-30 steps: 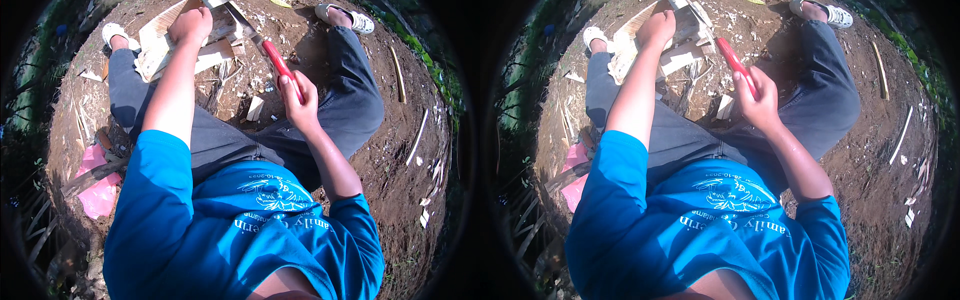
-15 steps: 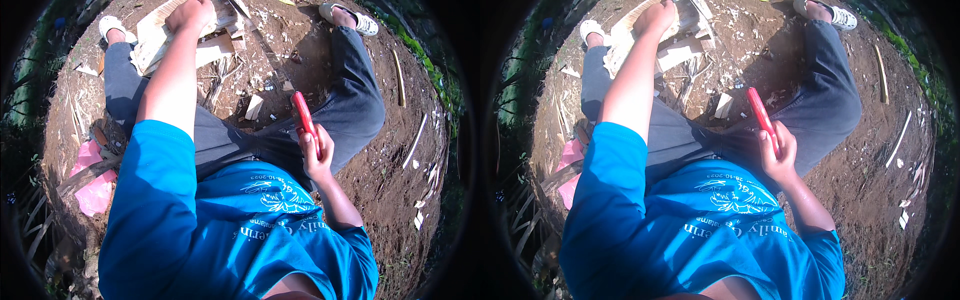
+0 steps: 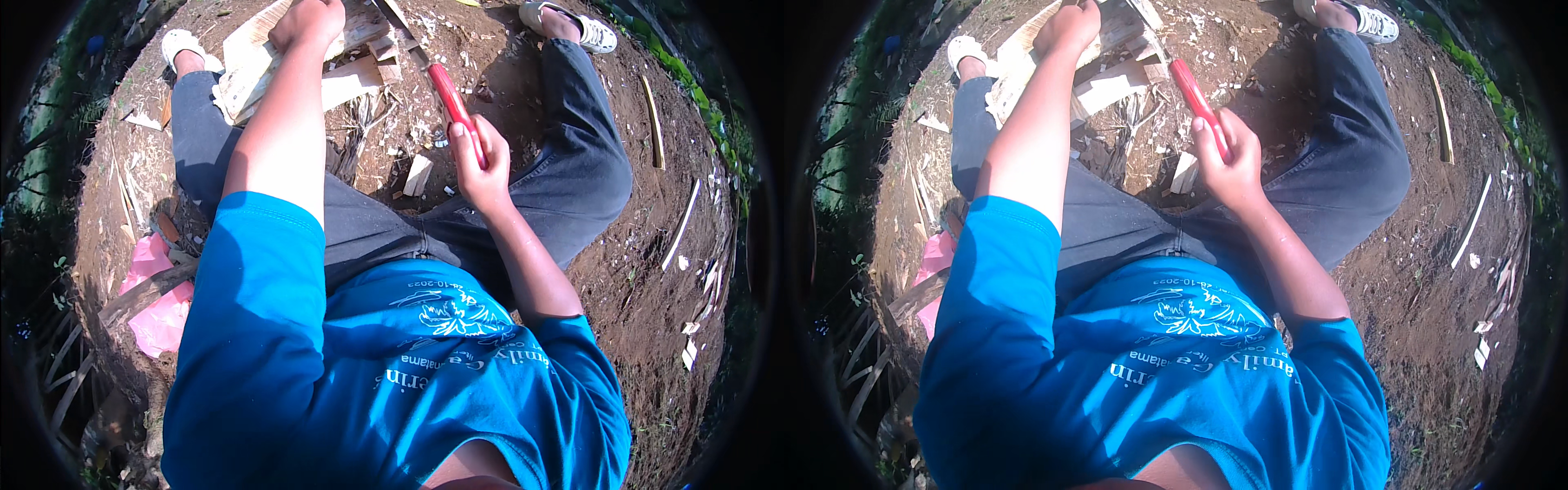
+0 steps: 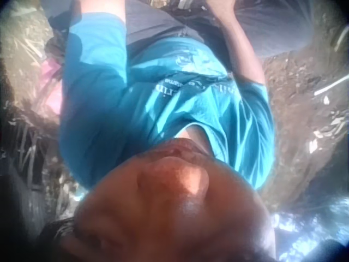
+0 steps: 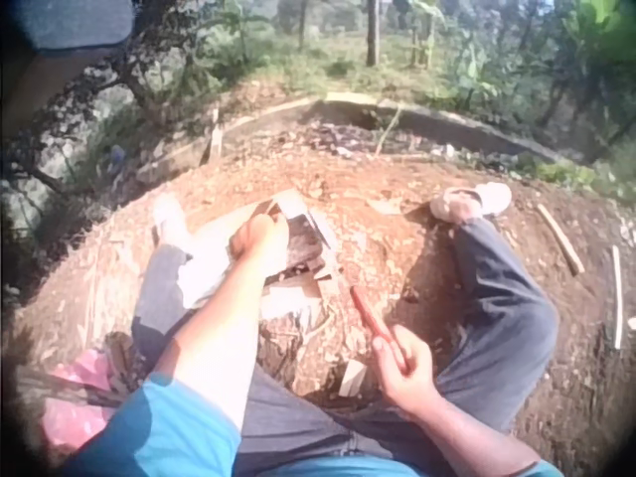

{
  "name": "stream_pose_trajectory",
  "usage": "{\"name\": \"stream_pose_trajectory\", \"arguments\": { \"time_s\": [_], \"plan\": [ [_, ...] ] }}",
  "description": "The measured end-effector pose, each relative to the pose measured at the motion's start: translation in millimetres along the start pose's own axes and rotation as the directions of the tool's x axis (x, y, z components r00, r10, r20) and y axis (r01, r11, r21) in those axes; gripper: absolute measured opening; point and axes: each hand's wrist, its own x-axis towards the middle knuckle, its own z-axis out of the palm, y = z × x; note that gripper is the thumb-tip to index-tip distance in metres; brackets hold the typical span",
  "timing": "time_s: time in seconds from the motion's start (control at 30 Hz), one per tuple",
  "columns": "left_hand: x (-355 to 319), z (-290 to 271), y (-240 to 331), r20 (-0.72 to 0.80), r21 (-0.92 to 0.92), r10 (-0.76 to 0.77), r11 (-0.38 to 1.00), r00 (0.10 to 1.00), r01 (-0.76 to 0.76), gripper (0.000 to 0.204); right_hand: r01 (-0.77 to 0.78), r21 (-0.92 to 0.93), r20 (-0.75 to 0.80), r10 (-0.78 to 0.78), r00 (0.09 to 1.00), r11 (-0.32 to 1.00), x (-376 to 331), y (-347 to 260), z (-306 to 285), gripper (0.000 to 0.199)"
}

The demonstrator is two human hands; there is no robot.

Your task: The person chisels a piece of wood using a hammer and a blue-handled chisel, then uses a saw to cut another piece of wood.

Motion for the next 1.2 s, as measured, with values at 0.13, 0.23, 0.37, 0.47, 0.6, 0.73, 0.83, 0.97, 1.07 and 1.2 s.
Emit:
{"name": "stream_pose_trajectory", "arguments": {
  "time_s": [0.13, 0.23, 0.37, 0.47, 0.6, 0.73, 0.83, 0.97, 1.07, 1.2],
  "plan": [
    [-12, 3, 0, -0.007, 0.015, 0.074, 0.997, 0.997, -0.074, 0.054, -0.117, -0.037, 0.065, 0.119, 0.991, 0.992, -81, -25, -61, 0.025],
    [-11, -1, -4, 0.046, 0.022, 0.079, 0.997, 0.996, -0.08, 0.055, 0.001, -0.059, 0.063, 0.003, 0.998, 0.998, -71, -25, -58, 0.027],
    [7, 5, -10, 0.011, 0.033, 0.118, 0.992, 0.993, -0.118, 0.056, 0.128, 0.067, -0.06, -0.124, 0.991, 0.99, 47, 3, 24, 0.035],
    [9, 0, -4, 0.055, 0.019, 0.06, 0.998, 0.997, -0.061, 0.054, 0.071, 0.076, -0.056, -0.067, 0.996, 0.995, 70, -7, 33, 0.035],
    [7, 2, 8, 0.01, -0.046, 0.037, 0.998, 0.999, -0.036, 0.053, 0.006, 0.099, -0.005, -0.005, 1.0, 0.995, 37, 0, 7, 0.033],
    [-2, -6, -8, 0.008, -0.042, 0.032, 0.999, 0.999, -0.031, 0.053, -0.111, 0.056, 0.048, 0.108, 0.993, 0.992, -62, -14, -62, 0.03],
    [0, -6, -15, 0.026, -0.024, 0.052, 0.998, 0.998, -0.051, 0.053, -0.072, -0.087, 0.116, 0.082, 0.99, 0.994, -74, -25, -88, 0.029],
    [17, 18, -6, 0.057, 0.012, 0.132, 0.991, 0.99, -0.133, 0.053, 0.008, 0.042, 0.074, -0.011, 0.997, 0.999, 17, 9, -39, 0.031],
    [18, -2, -7, 0.039, -0.015, 0.076, 0.997, 0.996, -0.075, 0.061, 0.117, 0.066, -0.005, -0.117, 0.993, 0.991, 80, 8, 18, 0.036],
    [2, -4, -1, -0.093, -0.124, 0.061, 0.99, 0.994, -0.072, 0.061, 0.038, 0.101, 0.029, -0.041, 0.999, 0.994, 76, 9, 11, 0.034]
  ]
}}
